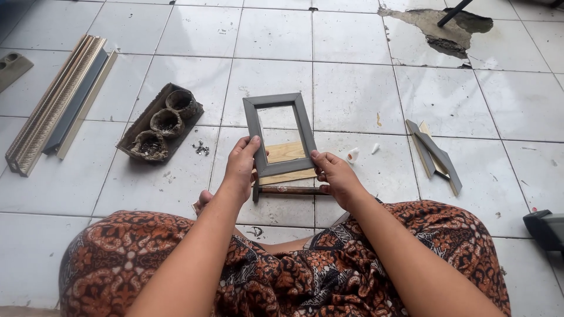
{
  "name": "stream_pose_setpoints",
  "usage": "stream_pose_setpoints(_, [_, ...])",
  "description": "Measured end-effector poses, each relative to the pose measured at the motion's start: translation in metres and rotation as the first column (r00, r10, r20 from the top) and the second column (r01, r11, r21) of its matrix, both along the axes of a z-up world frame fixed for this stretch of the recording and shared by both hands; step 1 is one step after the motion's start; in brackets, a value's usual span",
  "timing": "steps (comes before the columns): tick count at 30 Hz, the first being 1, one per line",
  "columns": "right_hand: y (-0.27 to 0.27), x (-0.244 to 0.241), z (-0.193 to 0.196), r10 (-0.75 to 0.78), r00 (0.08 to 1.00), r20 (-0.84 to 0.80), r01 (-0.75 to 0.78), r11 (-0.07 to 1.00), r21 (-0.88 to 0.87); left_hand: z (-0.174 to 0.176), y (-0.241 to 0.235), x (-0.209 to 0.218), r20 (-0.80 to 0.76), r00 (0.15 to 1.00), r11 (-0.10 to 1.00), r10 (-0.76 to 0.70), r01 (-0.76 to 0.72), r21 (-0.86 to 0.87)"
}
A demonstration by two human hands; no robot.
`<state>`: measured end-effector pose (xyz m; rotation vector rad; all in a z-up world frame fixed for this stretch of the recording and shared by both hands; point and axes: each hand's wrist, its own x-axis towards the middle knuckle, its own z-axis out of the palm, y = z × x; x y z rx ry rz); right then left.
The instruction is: Assembling a picture frame by aligning corners, hammering nails, and trimming molding pieces.
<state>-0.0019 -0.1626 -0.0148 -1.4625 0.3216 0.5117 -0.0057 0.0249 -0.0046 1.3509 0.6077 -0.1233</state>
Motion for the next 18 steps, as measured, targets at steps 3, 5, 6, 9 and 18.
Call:
stream_pose_setpoints(3, [0.004,-0.002,0.009,-0.096,0.995,-0.026,0.098,0.99,0.102,0.021,-0.006,-0.006,-0.087,0.994,0.998,0.058,-0.056,0.027])
stream_pose_setpoints(5, [0.004,-0.002,0.013,-0.116,0.993,-0.028,0.119,0.987,0.112,0.002,-0.002,-0.002,-0.128,0.987,0.994,0.093,-0.084,0.073])
stream_pose_setpoints(6, [0.003,-0.002,0.015,-0.137,0.99,-0.034,0.14,0.983,0.12,-0.007,0.0,0.0,-0.171,0.977,0.987,0.127,-0.108,0.121])
stream_pose_setpoints(9, [0.005,-0.003,0.016,-0.137,0.989,-0.049,0.142,0.982,0.123,-0.031,0.0,0.006,-0.245,0.966,0.994,0.081,-0.059,0.096])
stream_pose_setpoints(18, [0.013,-0.001,-0.007,-0.003,1.0,-0.017,0.005,0.991,0.134,-0.014,-0.024,-0.006,-0.058,0.98,0.971,-0.189,0.178,-0.161])
